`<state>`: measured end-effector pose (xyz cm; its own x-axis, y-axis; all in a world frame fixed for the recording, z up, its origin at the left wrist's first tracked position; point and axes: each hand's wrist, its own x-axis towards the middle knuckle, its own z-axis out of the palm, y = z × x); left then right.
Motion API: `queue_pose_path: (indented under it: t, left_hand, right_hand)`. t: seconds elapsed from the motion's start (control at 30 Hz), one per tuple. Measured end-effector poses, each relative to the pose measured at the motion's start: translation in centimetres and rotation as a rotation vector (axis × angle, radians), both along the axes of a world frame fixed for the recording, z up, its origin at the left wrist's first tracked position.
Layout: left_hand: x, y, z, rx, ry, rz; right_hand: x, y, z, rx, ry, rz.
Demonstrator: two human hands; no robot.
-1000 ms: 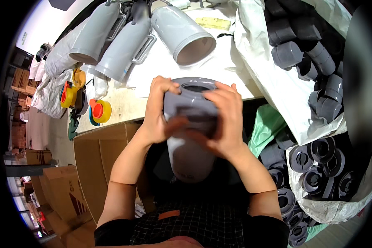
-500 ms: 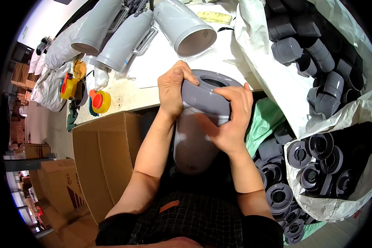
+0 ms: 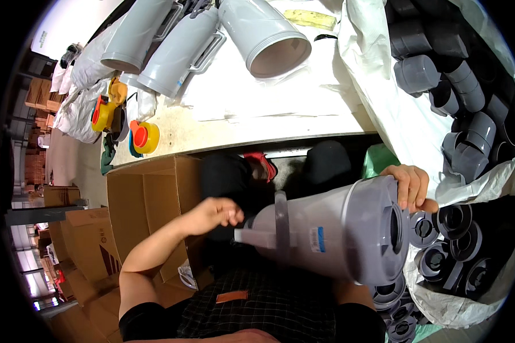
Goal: The person assembles gray plastic components by attaching circular lids to cylindrical containers. They pick up a container and a lid, fit them together, and place the assembled unit into a cardboard box. The process is repeated multiple times in a repetitive assembly line fashion.
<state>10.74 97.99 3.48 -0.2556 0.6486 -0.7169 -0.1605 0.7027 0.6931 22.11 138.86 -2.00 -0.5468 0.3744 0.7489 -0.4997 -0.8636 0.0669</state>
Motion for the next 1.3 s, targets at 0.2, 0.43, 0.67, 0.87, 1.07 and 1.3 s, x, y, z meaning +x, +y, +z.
queue_pose_path:
  t: [0.2, 0.43, 0.67, 0.87, 1.07, 1.3]
  left_hand:
    - [-0.6, 6.3, -2.3, 0.723, 0.612, 0.196]
    - [-3.7, 3.2, -0.8, -0.124, 0.502, -0.084]
    - [-11.9, 18.4, -6.4, 0.570, 1.709, 0.207]
    - [-13.5, 24.5, -5.1, 0.666, 0.521, 0.670]
    - [-6.3, 20.1, -3.5, 0.626, 0.280, 0.546]
    - [-3.9, 17.6, -0.2, 0.796, 0.314, 0.604]
  right_hand:
    - [-4.1, -0.7, -2.1, -0.019, -0.212, 0.008]
    - [-3.2, 0.9, -3.1, 0.012, -0.127, 0.005]
    - [-4.7, 0.2, -4.3, -0.288, -0.276, 0.331]
    - [-8.9, -2.2, -3.8, 0.521, -1.464, 0.129]
    - [-8.1, -5.4, -4.8, 0.806, -0.996, -0.638]
    - [-5.9, -4.8, -4.9, 0.640, -1.224, -0.422]
